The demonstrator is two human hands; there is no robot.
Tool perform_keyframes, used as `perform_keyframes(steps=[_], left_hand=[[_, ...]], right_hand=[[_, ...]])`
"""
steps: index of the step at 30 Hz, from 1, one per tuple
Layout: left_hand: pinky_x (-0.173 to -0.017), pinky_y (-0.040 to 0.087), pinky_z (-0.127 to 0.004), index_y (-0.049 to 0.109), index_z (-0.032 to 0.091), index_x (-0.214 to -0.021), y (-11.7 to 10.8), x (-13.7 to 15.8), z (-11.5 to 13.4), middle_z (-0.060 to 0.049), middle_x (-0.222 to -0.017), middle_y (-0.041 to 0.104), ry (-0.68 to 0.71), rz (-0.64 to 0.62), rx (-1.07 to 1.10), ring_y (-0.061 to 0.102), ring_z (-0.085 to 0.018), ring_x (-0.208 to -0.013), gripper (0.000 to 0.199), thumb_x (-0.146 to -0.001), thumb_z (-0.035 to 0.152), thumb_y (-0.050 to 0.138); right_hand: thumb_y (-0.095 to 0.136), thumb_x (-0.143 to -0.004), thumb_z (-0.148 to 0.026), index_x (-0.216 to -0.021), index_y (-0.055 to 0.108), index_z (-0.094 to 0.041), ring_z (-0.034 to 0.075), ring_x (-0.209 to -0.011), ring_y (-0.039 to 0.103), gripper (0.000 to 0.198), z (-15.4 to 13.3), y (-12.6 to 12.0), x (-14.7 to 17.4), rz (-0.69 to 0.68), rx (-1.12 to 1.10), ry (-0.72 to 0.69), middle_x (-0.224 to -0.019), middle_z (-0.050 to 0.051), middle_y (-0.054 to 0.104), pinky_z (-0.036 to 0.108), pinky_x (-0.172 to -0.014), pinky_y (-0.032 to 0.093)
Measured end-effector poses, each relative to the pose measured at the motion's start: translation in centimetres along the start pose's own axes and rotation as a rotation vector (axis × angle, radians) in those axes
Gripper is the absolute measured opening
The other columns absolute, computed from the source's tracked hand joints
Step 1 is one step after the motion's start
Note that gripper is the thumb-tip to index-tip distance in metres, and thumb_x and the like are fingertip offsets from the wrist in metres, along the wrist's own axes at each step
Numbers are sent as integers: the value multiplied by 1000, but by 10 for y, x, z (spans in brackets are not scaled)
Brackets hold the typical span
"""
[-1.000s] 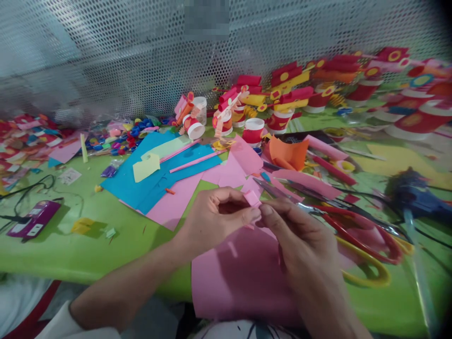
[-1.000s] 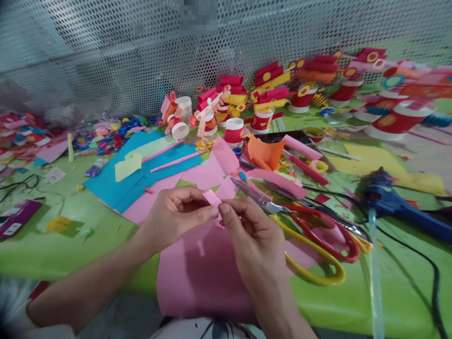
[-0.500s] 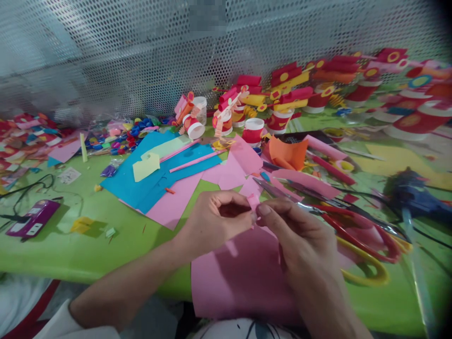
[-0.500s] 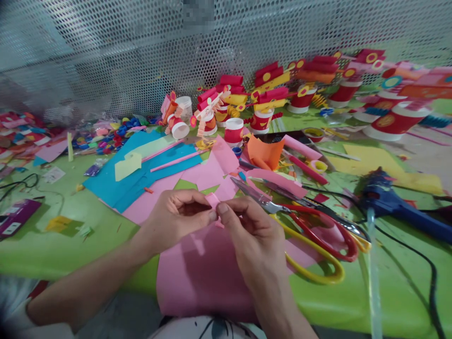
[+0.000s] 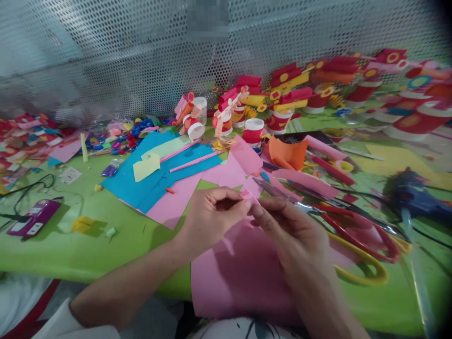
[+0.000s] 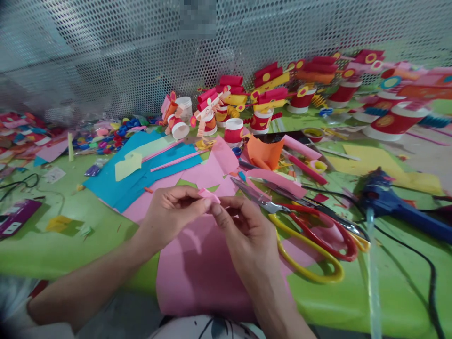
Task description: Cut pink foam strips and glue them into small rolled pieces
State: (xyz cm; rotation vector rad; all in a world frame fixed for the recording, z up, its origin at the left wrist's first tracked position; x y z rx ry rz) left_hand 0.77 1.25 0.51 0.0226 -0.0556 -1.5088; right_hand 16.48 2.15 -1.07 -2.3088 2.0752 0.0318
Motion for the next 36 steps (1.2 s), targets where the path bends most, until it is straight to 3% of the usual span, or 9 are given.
perform_keyframes(steps=[6,10,13,19,26,31,36], left_hand=[[-76,61,-31,79,18,-83,3,2,6,-4,-83,79,-14,8,27,74,-19,-77,5,-79,20,77],[-78,57,-27,81,16,-83,-3,-6,-1,-7,-88,78,-217,-88,220,72,-19,-86,15,-83,28,73],[-76,57,-27,81,15,-83,-6,-12,-10,-7,-84,77,-399,-169,394,71,-17,-79,24,-81,38,80],[-79,58,-27,83,15,-84,-5,-13,-12,-6,-83,77,-433,-206,474,71,-13,-76,22,-70,29,93],[-64,51,-22,84,16,-86,-7,-14,-9,-3,-71,73,-222,-172,245,62,-9,-64,24,-73,34,92],[-68,56,-24,84,17,-88,-7,-12,-4,-5,-82,79,-72,-131,71,69,-14,-72,18,-80,33,86],[-71,59,-22,83,19,-92,-3,-5,3,-3,-85,80,50,-114,-44,73,-14,-76,10,-89,25,75]], right_hand=[[85,-78,-45,-79,76,-28,20,-68,66,19,-1,-2,1,109,-31,-8,-76,2,71,33,-60,55],[86,-77,-41,-76,75,-28,21,-66,66,17,1,-3,1,122,-68,3,-69,1,69,33,-58,54],[86,-78,-36,-77,76,-28,20,-70,64,13,3,-3,1,119,-81,-21,-75,1,70,32,-62,54],[83,-80,-25,-75,77,-28,17,-71,62,9,1,-1,0,86,-101,-72,-77,0,70,28,-64,51],[81,-81,-21,-75,78,-28,14,-69,60,9,6,-2,-1,89,-137,-96,-75,-1,69,24,-62,49],[81,-78,-20,-75,79,-29,12,-67,59,10,7,-2,-3,78,-113,-140,-71,-3,69,21,-61,48],[85,-78,-29,-76,78,-28,16,-66,59,7,3,-3,-2,66,-99,-94,-73,0,68,27,-60,50]])
Point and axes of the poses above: each hand's wrist, its own x-axis away from the middle knuckle, its own y-axis out of the palm, z = x × y, the point moved 2 cm from there along -x, towards the middle knuckle
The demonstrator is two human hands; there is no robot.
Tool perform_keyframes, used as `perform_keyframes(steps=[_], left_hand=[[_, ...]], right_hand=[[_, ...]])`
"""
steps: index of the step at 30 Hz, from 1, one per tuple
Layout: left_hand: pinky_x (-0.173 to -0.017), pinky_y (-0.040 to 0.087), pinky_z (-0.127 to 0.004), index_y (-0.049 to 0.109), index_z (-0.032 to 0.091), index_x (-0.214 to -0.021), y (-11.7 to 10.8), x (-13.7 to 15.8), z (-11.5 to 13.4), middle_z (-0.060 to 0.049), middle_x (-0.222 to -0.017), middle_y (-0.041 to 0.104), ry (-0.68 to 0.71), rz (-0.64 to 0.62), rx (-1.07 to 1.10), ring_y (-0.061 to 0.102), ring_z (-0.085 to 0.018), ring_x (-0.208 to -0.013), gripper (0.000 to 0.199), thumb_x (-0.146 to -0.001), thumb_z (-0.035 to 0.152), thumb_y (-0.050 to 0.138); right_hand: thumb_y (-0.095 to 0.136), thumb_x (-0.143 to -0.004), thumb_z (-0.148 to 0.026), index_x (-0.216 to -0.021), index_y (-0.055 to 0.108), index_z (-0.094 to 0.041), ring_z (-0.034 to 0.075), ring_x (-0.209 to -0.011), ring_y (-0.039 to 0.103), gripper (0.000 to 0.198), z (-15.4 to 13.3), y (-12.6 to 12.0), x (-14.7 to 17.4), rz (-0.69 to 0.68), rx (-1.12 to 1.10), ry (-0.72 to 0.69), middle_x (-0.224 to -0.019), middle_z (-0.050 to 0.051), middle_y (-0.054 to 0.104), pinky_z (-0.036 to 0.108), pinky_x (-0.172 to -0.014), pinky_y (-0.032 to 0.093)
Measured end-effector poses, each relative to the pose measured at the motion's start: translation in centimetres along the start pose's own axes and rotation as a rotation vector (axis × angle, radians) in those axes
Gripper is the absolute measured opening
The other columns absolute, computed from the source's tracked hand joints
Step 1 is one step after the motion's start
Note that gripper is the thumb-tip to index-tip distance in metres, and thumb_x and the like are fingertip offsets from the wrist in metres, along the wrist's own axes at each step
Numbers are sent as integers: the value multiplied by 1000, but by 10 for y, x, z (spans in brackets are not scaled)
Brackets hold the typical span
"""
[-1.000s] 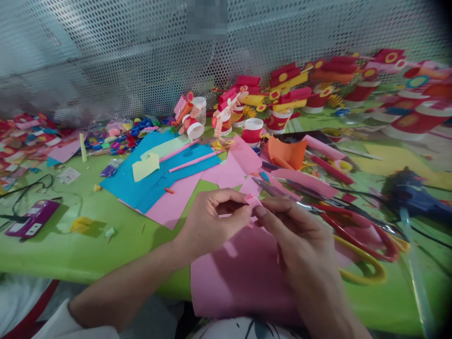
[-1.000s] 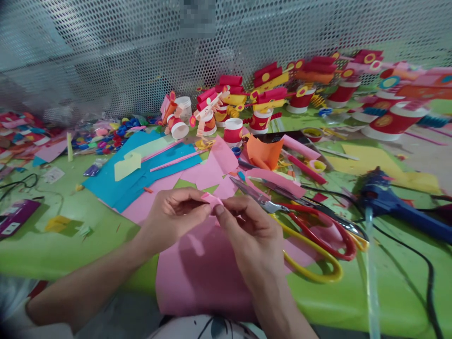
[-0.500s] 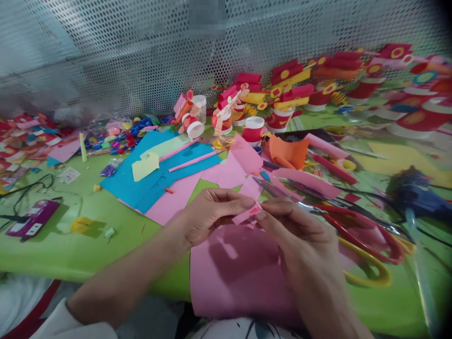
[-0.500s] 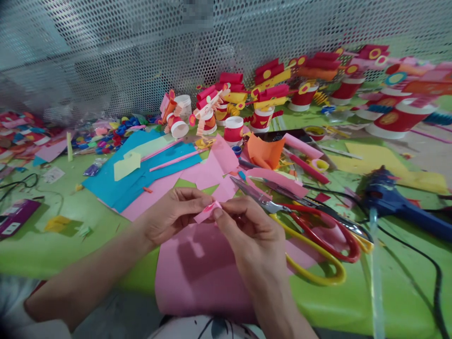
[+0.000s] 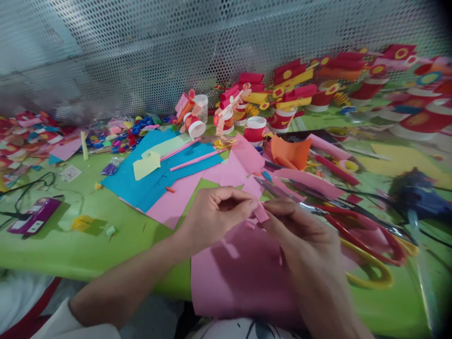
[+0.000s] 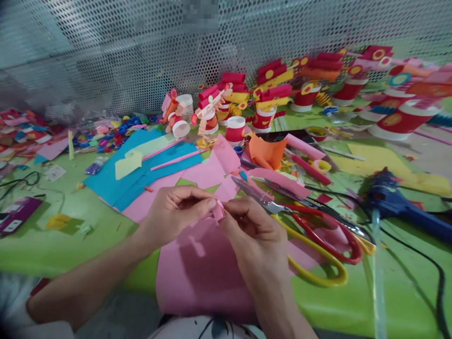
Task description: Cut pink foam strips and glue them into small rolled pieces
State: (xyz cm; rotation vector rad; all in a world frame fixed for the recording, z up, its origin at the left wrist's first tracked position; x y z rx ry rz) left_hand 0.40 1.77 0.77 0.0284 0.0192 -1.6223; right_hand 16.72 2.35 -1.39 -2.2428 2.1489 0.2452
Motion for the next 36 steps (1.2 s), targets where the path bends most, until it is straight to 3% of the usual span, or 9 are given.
perform_keyframes(steps=[9,15,19,24,30,36], left_hand=[[-76,62,-23,79,17,-89,0,-1,-3,-3,-87,80,54,0,-44,74,-14,-81,12,-93,25,70],[-77,62,-25,79,19,-94,0,3,-2,-4,-90,80,195,95,-159,75,-16,-84,13,-95,26,68],[-76,61,-22,79,20,-97,3,7,1,-3,-91,81,276,138,-277,76,-14,-83,11,-95,23,68],[-75,62,-19,78,20,-99,8,11,0,-2,-92,81,282,157,-303,77,-13,-82,11,-95,24,69],[-80,65,-24,78,18,-96,6,8,-1,-3,-93,81,180,112,-140,79,-17,-86,10,-93,24,71],[-87,65,-27,79,17,-104,0,3,7,-6,-101,82,82,44,-122,79,-19,-92,20,-84,15,75]], right_hand=[[87,-78,-31,-79,81,-30,17,-73,62,6,-2,1,2,-23,-40,50,-81,1,70,28,-63,52],[81,-85,-38,-103,83,-33,15,-79,69,19,9,-4,6,-75,-122,168,-91,0,77,23,-72,54],[86,-80,-38,-93,83,-29,14,-77,67,16,5,-1,4,-21,-113,161,-84,1,76,22,-70,55],[85,-80,-33,-88,81,-28,13,-69,67,10,-1,1,1,13,20,40,-81,0,75,22,-64,56],[79,-84,-27,-85,79,-26,12,-66,65,1,-4,1,1,42,212,-148,-78,-1,73,21,-60,52],[77,-86,-29,-88,79,-28,16,-74,68,3,-6,5,3,57,308,-213,-86,1,74,26,-64,56]])
Point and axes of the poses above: each hand's wrist, its own x-axis away from the middle knuckle, its own y-axis out of the palm, z = x × y, the point moved 2 cm from there along -x, towards the middle knuckle
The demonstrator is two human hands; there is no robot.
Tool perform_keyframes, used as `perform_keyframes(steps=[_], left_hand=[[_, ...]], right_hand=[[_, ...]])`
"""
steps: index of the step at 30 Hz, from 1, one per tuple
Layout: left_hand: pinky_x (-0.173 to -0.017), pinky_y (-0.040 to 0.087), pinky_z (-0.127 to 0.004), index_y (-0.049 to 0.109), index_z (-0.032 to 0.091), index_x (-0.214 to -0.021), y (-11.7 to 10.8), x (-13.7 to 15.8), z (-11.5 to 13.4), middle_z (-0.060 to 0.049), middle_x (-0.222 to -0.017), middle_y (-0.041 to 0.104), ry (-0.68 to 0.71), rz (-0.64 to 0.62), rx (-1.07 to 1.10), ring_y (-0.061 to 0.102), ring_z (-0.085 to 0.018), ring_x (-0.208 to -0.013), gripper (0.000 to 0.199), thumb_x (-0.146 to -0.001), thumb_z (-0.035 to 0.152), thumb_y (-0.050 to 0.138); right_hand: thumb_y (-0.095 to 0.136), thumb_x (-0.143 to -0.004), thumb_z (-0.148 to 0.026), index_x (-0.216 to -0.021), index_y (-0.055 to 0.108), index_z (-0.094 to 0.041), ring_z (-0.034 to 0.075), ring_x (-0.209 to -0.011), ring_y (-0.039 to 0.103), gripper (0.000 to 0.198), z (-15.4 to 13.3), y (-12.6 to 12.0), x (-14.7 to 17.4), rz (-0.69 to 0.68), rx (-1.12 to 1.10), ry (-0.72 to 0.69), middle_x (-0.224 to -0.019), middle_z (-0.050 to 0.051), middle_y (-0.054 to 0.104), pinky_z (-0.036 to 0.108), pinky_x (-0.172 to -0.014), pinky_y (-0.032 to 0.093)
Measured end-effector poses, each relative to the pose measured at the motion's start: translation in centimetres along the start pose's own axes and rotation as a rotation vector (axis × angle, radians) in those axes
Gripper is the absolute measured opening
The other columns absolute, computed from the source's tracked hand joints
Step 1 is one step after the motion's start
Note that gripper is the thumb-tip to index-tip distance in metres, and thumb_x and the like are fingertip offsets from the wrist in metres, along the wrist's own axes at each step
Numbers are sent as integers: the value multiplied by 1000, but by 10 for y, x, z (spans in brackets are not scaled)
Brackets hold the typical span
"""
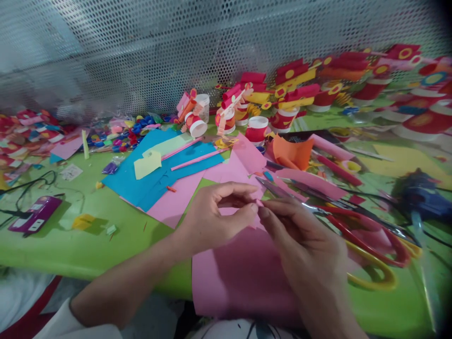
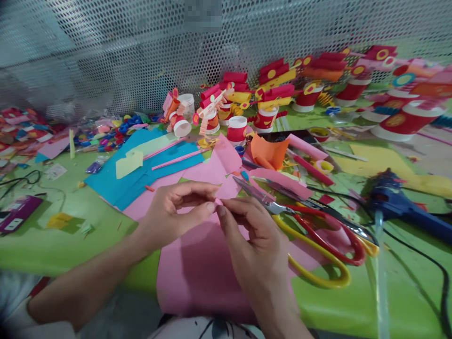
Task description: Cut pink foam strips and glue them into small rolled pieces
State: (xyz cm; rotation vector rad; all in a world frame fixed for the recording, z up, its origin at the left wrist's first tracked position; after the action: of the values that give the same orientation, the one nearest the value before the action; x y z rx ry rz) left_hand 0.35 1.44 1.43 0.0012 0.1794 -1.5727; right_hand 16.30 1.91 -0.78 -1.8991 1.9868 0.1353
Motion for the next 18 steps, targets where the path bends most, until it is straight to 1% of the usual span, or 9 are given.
perform_keyframes(steps=[2,4,6,9,11,13,15,18], left_hand=[[-85,64,-28,80,16,-100,-2,-2,2,-6,-99,82,35,-13,-21,79,-19,-90,16,-86,17,74],[-82,64,-28,80,17,-95,-3,-3,3,-6,-96,81,67,-51,-55,78,-18,-86,10,-88,20,73],[-79,63,-28,80,18,-95,-3,-3,1,-6,-93,81,72,-73,-67,76,-18,-83,11,-91,24,72],[-73,61,-27,79,18,-97,0,-1,-6,-6,-91,80,46,-17,-6,75,-17,-81,15,-93,30,72],[-74,61,-27,78,18,-97,2,0,-10,-6,-93,80,36,56,46,74,-17,-82,16,-93,32,73],[-74,60,-28,78,18,-97,3,1,-13,-6,-93,80,30,96,81,74,-17,-82,16,-92,33,74],[-74,60,-29,77,17,-98,6,2,-14,-6,-93,79,25,93,107,73,-17,-81,17,-92,33,74],[-76,60,-29,77,17,-99,9,3,-13,-6,-94,78,38,86,131,72,-16,-81,16,-92,30,73]], right_hand=[[77,-87,-30,-89,79,-28,16,-75,67,4,-2,0,1,1,12,15,-87,1,74,27,-66,57],[77,-87,-31,-88,79,-27,16,-74,67,5,-3,-1,2,-4,4,43,-86,1,73,28,-66,57],[77,-87,-32,-87,78,-27,16,-73,67,5,-4,-2,2,-12,-18,74,-85,1,72,28,-66,57],[76,-88,-35,-91,77,-27,16,-72,67,9,-3,-1,1,-60,-68,113,-83,1,72,27,-66,57],[80,-85,-39,-95,77,-27,16,-71,67,16,-3,0,0,-85,-110,146,-84,1,73,27,-63,57],[82,-82,-42,-97,77,-27,16,-70,68,22,-2,0,-1,-91,-150,190,-83,1,74,27,-62,57],[82,-83,-42,-97,77,-27,17,-70,69,21,-2,0,-1,-80,-176,221,-81,1,74,28,-64,58],[80,-84,-41,-96,77,-27,18,-72,72,18,-2,-1,0,-64,-201,227,-80,1,75,29,-67,60]])
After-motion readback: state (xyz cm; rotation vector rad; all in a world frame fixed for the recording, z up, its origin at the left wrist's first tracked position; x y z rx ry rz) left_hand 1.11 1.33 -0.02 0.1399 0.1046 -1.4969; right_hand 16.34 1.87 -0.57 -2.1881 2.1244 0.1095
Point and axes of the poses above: each hand's wrist, its own x-axis away from the middle knuckle, its own y-axis out of the palm, z = x × y, the point moved 2 cm from there along -x, towards the middle knuckle
